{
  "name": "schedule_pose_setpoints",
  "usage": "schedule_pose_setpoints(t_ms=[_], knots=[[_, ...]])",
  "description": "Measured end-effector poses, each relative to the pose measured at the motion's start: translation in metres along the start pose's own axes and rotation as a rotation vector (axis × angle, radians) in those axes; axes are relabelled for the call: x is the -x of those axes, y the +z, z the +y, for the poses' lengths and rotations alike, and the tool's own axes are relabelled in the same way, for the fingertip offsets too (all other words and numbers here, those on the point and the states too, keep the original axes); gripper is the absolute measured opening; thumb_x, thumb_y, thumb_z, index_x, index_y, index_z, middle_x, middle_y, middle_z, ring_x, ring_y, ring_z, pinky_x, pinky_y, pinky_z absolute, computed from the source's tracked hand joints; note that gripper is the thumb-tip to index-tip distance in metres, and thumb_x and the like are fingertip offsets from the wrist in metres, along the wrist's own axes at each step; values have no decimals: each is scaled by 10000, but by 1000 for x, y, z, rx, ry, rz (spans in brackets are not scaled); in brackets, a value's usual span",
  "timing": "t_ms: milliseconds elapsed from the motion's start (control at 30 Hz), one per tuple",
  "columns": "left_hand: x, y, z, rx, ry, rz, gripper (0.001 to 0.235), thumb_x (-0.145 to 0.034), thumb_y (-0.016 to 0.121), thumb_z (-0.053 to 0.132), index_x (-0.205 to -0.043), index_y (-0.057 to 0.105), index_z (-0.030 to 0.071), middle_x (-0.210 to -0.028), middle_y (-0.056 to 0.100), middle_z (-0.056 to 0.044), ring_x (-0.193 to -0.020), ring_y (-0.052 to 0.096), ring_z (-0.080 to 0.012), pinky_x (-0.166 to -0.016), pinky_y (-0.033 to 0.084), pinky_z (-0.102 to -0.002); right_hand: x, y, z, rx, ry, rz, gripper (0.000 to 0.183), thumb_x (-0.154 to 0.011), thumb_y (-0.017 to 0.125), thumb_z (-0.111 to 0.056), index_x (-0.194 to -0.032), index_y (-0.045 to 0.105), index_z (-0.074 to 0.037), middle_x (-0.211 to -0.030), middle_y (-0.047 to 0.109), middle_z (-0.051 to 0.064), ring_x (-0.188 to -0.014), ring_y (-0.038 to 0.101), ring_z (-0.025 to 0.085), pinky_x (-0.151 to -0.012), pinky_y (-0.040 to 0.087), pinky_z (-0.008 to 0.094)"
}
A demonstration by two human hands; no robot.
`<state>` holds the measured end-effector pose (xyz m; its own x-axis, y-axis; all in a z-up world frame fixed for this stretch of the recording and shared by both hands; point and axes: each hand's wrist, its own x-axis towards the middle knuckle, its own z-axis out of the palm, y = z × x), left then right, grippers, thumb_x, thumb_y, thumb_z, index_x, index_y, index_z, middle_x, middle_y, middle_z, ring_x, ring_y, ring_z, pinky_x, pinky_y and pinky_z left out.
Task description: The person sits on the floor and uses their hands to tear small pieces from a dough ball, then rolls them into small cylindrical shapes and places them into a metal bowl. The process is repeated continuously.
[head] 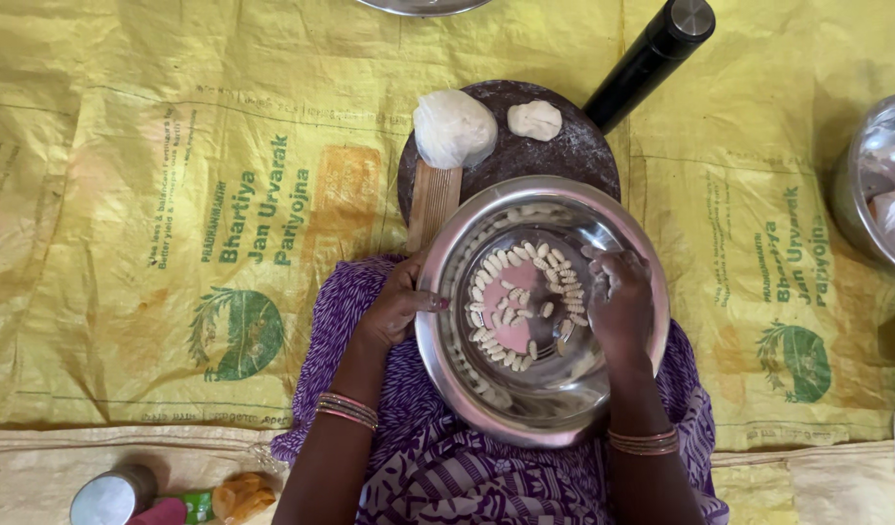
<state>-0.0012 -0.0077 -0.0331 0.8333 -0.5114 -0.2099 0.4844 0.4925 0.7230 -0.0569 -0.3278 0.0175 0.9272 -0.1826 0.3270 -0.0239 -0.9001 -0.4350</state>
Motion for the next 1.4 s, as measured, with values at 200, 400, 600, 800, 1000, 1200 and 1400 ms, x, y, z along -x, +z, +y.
schedule_pose_setpoints(t_ms=[200,400,600,800,1000,1200,1400], knots=[[-3,-2,2,-54,-1,-15,827,-668,776,-28,-1463,548,-1,-1227,719,-111,-1062,698,-214,-958,566,-372,-3,20,-31,61,-6,-208,620,-871,549,126,-1382,684,-197,-1275,662,220,-1167,632,331,-1037,508,456],[-4,0,5,-65,-34,25,872,-641,773,-27,-1478,536,33,-1216,716,-99,-1053,694,-205,-948,562,-370,-9,43,-85,232,-136,-585,615,-928,438,95,-1462,555,-186,-1285,651,271,-1216,603,433,-1040,474,562],[-3,2,4,-32,-34,29,852,-635,779,-24,-1455,551,8,-1201,720,-116,-1047,704,-228,-969,568,-384,-17,41,-78,183,-200,-370,506,-876,500,117,-1236,688,-185,-1318,664,245,-1299,580,420,-1157,382,578],[-5,2,3,-10,-29,16,831,-656,773,-24,-1456,550,1,-1215,717,-111,-1062,696,-219,-967,559,-378,-17,27,-52,169,181,-483,513,-910,521,1,-1395,599,-145,-1330,613,285,-1313,529,474,-1080,437,581],[-5,-1,2,-8,-14,-11,822,-664,763,-37,-1458,553,-8,-1207,723,-106,-1041,700,-208,-960,560,-374,-5,60,-48,306,-149,-487,600,-882,507,88,-1401,609,-194,-1345,622,231,-1313,504,436,-1154,358,576],[-5,-8,-5,-14,-38,16,838,-663,743,-47,-1476,550,-1,-1173,731,-129,-974,710,-216,-917,581,-382,-8,44,-11,199,-13,-255,580,-860,551,42,-1413,565,-132,-1381,593,240,-1358,526,427,-1245,308,570],[-4,-13,-9,64,-19,-3,860,-643,717,-7,-1481,528,28,-1183,737,-125,-926,715,-217,-861,593,-377,-4,50,-24,248,-45,-455,635,-873,556,58,-1442,567,-224,-1391,540,247,-1398,403,518,-1136,307,646]])
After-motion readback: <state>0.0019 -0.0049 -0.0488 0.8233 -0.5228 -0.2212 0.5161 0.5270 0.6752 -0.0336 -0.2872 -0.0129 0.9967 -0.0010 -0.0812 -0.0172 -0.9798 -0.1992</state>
